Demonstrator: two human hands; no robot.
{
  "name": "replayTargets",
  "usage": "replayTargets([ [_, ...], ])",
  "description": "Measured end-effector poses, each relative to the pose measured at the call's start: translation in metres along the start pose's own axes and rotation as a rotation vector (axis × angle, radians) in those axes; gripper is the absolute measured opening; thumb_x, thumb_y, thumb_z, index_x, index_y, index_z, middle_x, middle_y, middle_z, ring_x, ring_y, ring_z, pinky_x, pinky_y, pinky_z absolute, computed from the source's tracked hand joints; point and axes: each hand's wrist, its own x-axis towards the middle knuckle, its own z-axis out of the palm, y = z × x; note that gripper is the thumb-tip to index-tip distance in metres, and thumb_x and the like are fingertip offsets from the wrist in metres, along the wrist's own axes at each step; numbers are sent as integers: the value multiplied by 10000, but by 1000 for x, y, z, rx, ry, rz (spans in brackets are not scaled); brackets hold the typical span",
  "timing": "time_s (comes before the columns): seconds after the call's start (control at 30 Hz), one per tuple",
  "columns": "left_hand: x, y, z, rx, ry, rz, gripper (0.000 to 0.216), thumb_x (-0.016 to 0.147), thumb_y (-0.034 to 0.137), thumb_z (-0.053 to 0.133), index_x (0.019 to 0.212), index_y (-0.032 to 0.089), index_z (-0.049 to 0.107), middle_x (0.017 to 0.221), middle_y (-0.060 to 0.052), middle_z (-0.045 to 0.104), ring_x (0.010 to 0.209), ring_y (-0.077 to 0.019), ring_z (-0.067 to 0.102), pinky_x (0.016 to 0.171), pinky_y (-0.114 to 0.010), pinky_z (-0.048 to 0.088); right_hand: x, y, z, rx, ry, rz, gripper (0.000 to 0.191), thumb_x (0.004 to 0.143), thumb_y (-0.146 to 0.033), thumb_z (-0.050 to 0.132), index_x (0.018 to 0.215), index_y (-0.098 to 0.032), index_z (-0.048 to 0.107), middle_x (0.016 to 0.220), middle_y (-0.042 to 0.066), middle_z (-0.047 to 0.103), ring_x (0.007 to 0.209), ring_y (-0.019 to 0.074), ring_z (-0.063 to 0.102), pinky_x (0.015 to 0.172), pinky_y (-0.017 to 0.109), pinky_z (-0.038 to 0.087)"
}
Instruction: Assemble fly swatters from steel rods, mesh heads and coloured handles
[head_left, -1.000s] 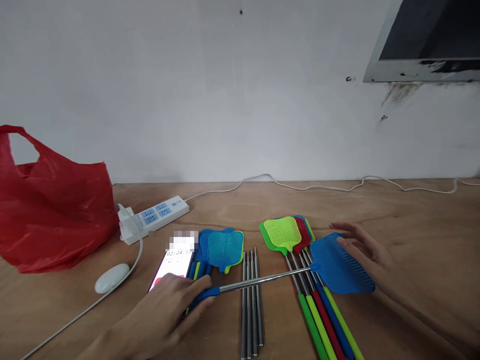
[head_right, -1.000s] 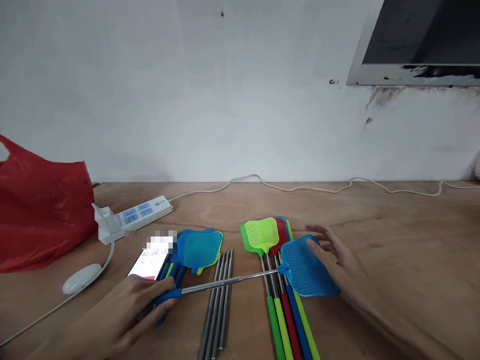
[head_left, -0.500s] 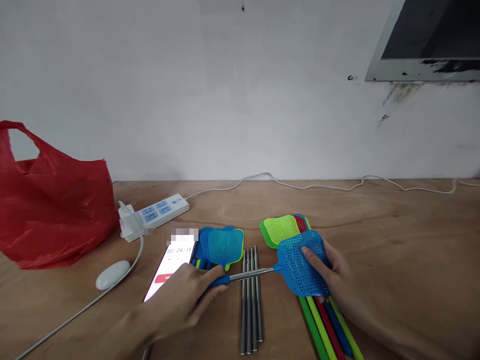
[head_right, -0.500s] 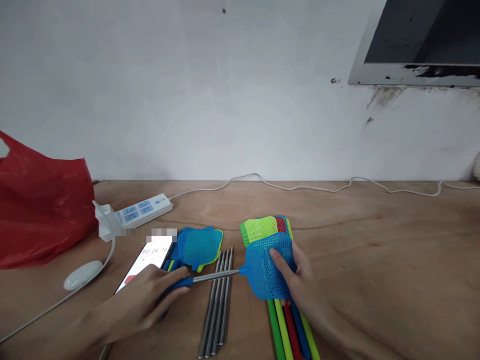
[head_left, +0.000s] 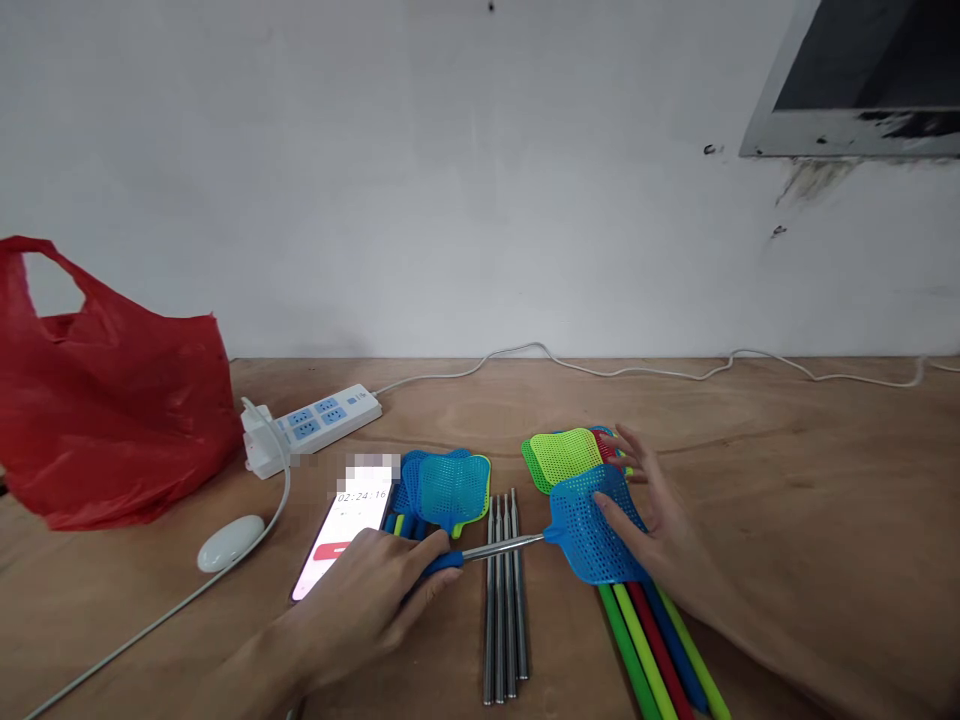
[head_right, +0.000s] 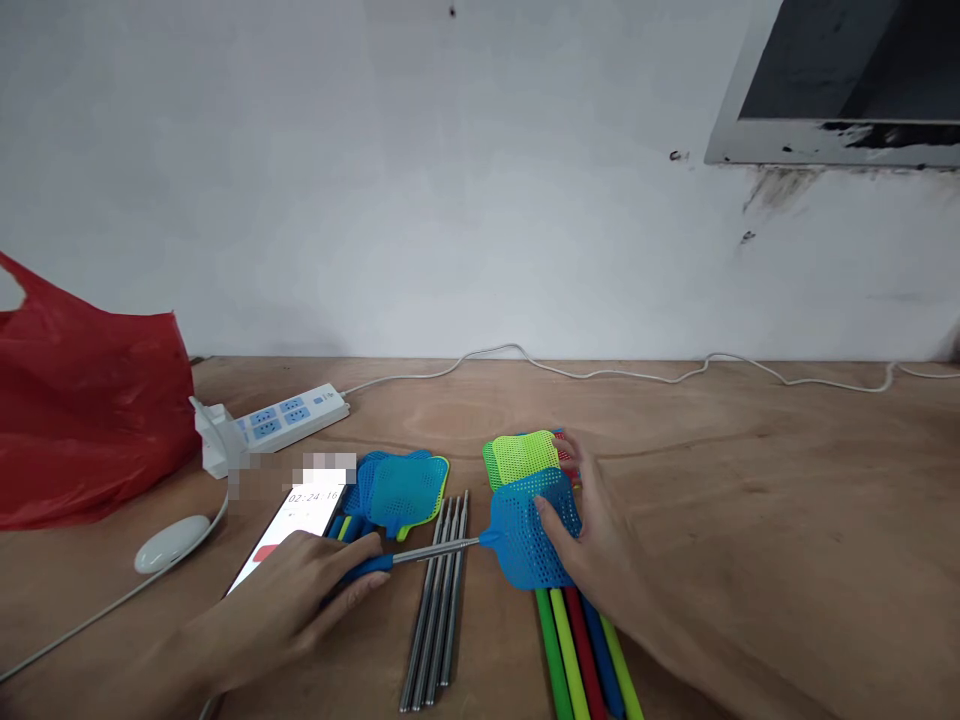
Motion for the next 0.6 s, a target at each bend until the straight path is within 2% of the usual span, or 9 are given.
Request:
replayTargets([
  [0.03,1,3,-1,-3,-12,-1,442,1085,425,171,1060,229,567,826,-39,687,690,-267,655,596,-334,388,1,-3,-3,-139,-4,-130,482,925,-328,554,1388,-246,446,1370,120,569,1252,314,528,1029,540,428],
  [0.1,3,10,-1,-19,-36,3,402,1087,414,204,1057,228,559,837,-35,694,691,-264,659,590,-328,386,0,-14,-6,-344,-99,-364,343,942,-242,529,1285,-244,543,1319,100,599,1233,303,515,1039,522,386],
  [0.2,7,24,-1,-37,-88,7,358,1088,385,245,1020,216,554,847,-39,703,708,-263,671,588,-321,392,-7,-31,-3,-413,-349,-632,285,937,-207,549,1221,-193,565,1140,85,667,1084,269,576,983,453,404],
  [0.23,9,28,0,-32,-108,2,340,1087,371,261,1017,213,554,858,-42,709,722,-268,678,591,-322,396,-10,-34,1,-434,-419,-702,242,940,-223,559,1179,-190,581,1057,68,684,1003,257,599,940,433,420],
  [0.3,11,34,2,-25,-135,10,328,1085,365,272,1011,212,553,859,-44,716,721,-275,685,582,-323,397,-14,-34,9,-517,-472,-813,146,949,-244,575,1078,-184,608,870,32,678,805,227,608,789,378,440],
  [0.4,11,38,6,-32,-131,26,353,1084,383,261,1013,210,561,855,-45,713,703,-278,678,579,-332,406,-16,-28,16,-609,-540,-881,38,942,-177,572,958,-190,603,760,-2,630,658,192,563,638,336,388],
  [0.5,8,39,7,-65,-110,20,435,1081,412,221,972,207,589,834,-56,699,697,-278,660,604,-354,428,-15,-26,15,-583,-561,-895,85,938,-126,543,916,-191,593,747,-11,612,641,179,539,610,330,358],
  [0.6,4,39,7,-202,-102,-24,540,1071,462,185,905,215,636,799,-55,683,719,-261,646,653,-364,462,-14,-29,11,-511,-538,-916,120,945,-116,507,902,-182,598,709,-15,595,610,167,509,594,324,349],
])
